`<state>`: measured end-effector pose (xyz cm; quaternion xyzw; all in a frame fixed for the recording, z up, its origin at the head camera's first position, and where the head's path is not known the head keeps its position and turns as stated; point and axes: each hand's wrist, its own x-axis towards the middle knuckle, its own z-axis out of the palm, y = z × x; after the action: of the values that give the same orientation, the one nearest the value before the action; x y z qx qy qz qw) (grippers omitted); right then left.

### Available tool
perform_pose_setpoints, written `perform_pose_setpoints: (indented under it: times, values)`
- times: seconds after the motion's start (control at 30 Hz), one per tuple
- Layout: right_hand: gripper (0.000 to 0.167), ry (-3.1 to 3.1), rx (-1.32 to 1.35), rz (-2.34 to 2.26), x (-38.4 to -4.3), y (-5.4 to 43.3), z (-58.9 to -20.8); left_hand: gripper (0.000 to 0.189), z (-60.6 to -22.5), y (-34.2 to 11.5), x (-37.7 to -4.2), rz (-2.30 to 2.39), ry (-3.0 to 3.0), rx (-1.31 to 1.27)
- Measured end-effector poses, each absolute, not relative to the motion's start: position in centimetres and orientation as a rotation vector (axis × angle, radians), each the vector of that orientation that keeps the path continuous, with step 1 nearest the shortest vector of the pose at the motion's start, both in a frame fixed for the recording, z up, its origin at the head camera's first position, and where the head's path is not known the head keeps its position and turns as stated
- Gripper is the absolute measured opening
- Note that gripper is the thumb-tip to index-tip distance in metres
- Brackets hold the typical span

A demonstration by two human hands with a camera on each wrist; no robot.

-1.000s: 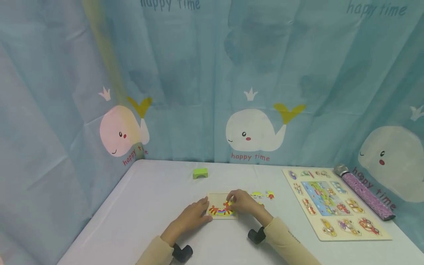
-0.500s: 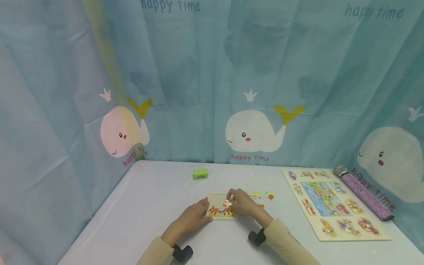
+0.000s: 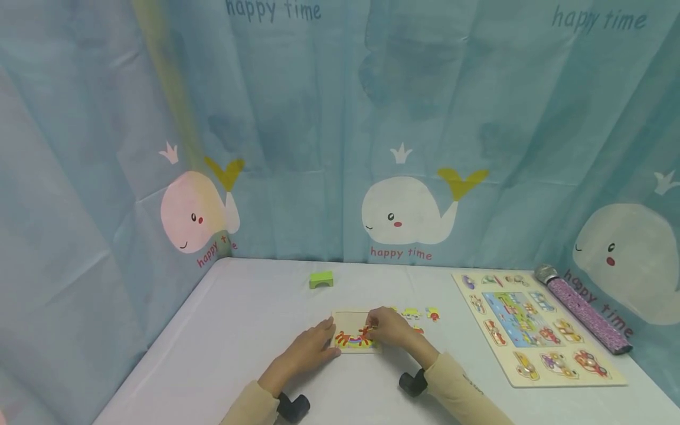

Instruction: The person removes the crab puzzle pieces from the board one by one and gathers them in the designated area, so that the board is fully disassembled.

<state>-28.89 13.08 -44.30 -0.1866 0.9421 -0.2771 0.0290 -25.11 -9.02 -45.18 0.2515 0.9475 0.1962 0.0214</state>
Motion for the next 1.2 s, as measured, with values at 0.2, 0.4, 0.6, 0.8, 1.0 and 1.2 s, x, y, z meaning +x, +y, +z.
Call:
perform_pose_setpoints:
  times: [0.2, 0.4, 0.6, 0.8, 1.0, 1.2]
  values:
    - [0.015, 2.891, -0.552, -0.854, -28.8, 13.0, -44.3, 0.059, -45.3, -9.0, -25.2, 0.609, 2.934, 0.773]
    - [0.024, 2.879, -0.562, -0.891, -28.7, 13.4, -43.9, 0.059, -45.1, -9.0, -25.2, 0.606, 2.936, 0.773]
    - [0.015, 2.89, -0.544, -1.041, -29.3, 14.8, -43.8, 0.059, -45.0, -9.0, -25.1, 0.612, 2.926, 0.77]
    - [0.017, 2.785, -0.55, -1.181, -29.3, 18.2, -43.8, 0.06, -45.2, -8.9, -25.0, 0.593, 2.939, 0.777]
    - [0.016, 2.758, -0.33, -1.321, -29.3, 21.9, -43.8, 0.06, -45.2, -9.1, -25.2, 0.574, 2.931, 0.771]
    - [0.019, 2.784, -0.027, -1.398, -29.1, 24.9, -43.5, 0.061, -45.0, -9.3, -25.5, 0.581, 2.922, 0.77]
